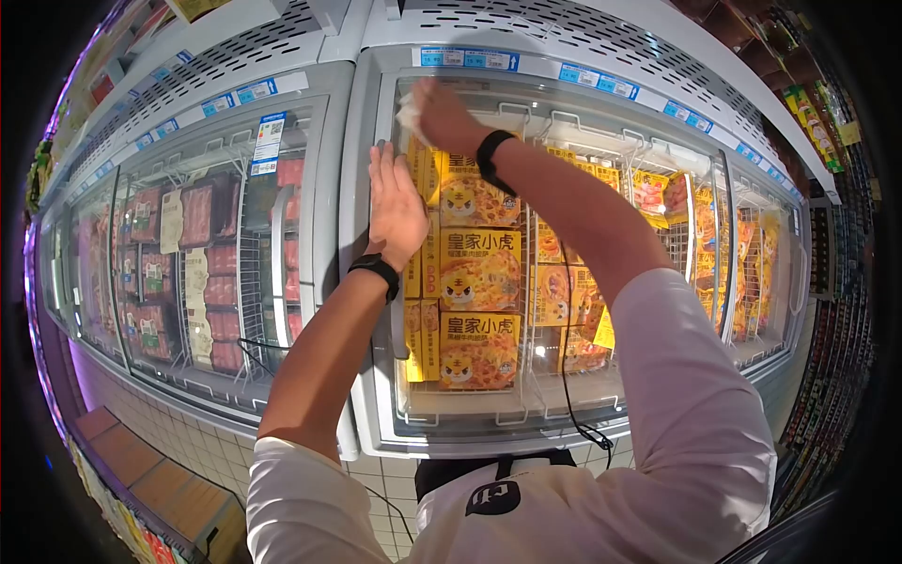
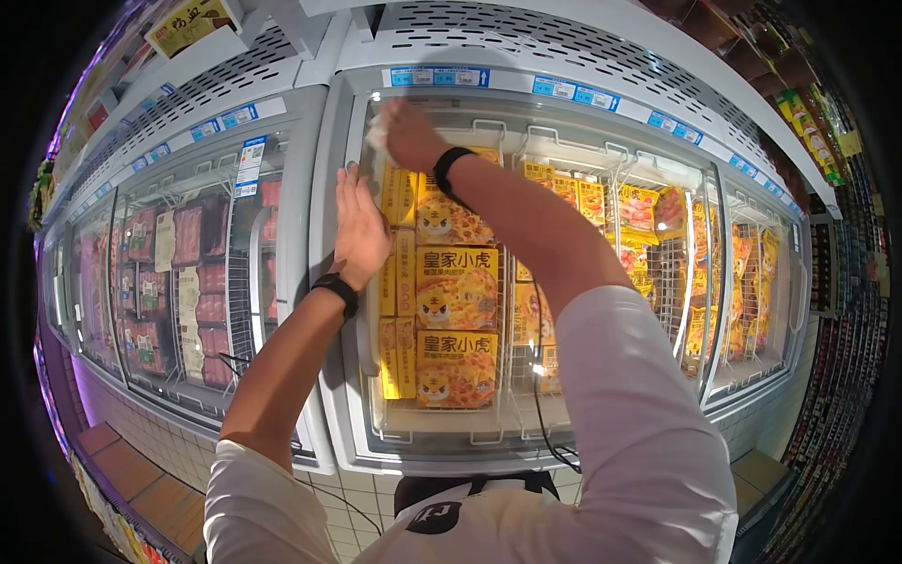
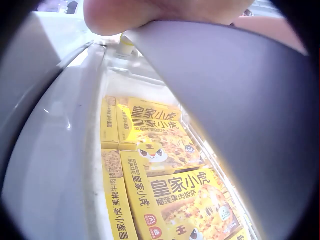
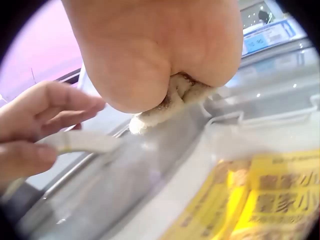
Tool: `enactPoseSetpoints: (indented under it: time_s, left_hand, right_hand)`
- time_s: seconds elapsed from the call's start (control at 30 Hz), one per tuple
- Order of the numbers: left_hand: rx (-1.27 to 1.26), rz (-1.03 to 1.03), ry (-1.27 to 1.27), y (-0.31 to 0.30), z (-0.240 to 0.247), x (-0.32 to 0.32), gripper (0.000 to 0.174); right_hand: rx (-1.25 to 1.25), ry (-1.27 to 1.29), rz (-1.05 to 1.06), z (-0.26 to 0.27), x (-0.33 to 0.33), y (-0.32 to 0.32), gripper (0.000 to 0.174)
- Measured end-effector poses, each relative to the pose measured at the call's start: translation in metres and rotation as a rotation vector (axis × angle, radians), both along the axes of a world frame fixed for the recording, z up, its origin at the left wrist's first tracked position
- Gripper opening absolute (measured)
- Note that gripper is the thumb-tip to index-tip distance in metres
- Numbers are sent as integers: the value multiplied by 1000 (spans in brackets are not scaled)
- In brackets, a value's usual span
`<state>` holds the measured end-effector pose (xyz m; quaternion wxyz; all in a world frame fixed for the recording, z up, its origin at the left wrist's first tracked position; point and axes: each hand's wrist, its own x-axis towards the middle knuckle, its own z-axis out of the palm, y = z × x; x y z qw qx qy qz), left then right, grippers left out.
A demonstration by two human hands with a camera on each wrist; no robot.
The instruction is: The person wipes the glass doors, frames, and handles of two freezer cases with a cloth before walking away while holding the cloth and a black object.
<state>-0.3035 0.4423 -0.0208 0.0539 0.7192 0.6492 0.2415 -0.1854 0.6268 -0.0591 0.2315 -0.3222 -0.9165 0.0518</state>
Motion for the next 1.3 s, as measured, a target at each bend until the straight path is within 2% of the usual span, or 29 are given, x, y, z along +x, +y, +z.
enactPoseSetpoints:
  time_s: [0.03, 0.07, 0.13, 0.17, 0.23, 0.27, 0.33, 0.37, 0.43, 0.47, 0.5, 0.57, 0.6, 0.63, 0.7, 0.77, 0.83, 0.9, 0.97, 1.03, 1.1, 1.17, 1.2, 1.27, 1.3]
  left_hand:
    - [2, 2, 9, 1, -2, -1, 69]
    - [12, 28, -8, 1, -3, -1, 68]
    - [32, 56, -24, -1, -3, -1, 68]
    - [87, 46, -31, -4, -2, -2, 63]
    - [154, 50, -27, -3, 6, -9, 59]
    - [127, 59, -38, -5, 10, -14, 55]
    - [87, 114, -11, -6, 21, -25, 44]
    - [80, 114, -2, -4, 27, -34, 44]
    - [92, 26, 121, 1, 32, -56, 49]
    - [124, 27, 70, 3, 35, -62, 54]
    - [109, 28, 74, 6, 35, -68, 54]
    - [94, -53, -66, 2, 39, -74, 57]
    - [67, -73, -63, -5, 39, -70, 60]
    - [77, -63, -74, -14, 38, -67, 60]
    - [-23, -119, -130, -33, 38, -61, 60]
    - [-39, -82, -121, -63, 54, -54, 60]
    - [-226, -150, 19, -97, 65, -52, 59]
    - [-189, -171, -59, -129, 64, -48, 61]
    - [-162, -161, 14, -154, 64, -51, 63]
    - [-61, -69, -33, -172, 60, -52, 60]
    - [-95, -19, -49, -190, 59, -54, 55]
    - [-117, 28, -69, -203, 55, -54, 50]
    - [-147, -8, -103, -210, 52, -55, 44]
    - [-175, -37, -141, -222, 46, -56, 37]
    - [-206, -45, -201, -227, 43, -53, 32]
  right_hand:
    - [-226, 88, 157, 1, -12, -5, 56]
    - [-225, 94, 158, -2, -17, -21, 56]
    - [-323, 289, 224, -16, -23, -44, 45]
    - [-313, 291, 231, -12, -14, -39, 45]
    - [-145, 57, 549, 5, 8, -29, 31]
    - [-141, 62, 558, 10, 3, -25, 31]
    - [-143, 209, 293, 23, -4, -18, 24]
    - [-147, 282, 157, 25, -8, -15, 21]
    - [-130, 332, 76, -2, -45, -4, 19]
    - [-102, 369, -5, -13, -60, -5, 18]
    - [-117, 372, -6, -12, -57, -21, 18]
    - [-357, 257, 156, 11, -36, -63, 18]
    - [-356, 253, 308, 17, -29, -70, 16]
    - [-350, 238, 317, 23, -30, -78, 16]
    - [-445, -61, 293, 31, -39, -99, 10]
    - [-539, -261, 369, 101, -34, -163, 9]
    - [-289, 0, 488, 56, -28, -214, 9]
    - [-236, 32, 499, 53, -26, -236, 10]
    - [-196, 61, 524, 55, -25, -248, 11]
    - [-133, -298, 509, 80, -26, -240, 11]
    - [10, -229, 359, 60, -31, -197, 7]
    - [11, -136, 242, 62, -29, -156, 3]
    - [8, -143, 243, 57, -26, -156, 3]
    - [-20, 183, 268, 45, -23, -162, 4]
    - [-20, 179, 270, 47, -19, -182, 4]
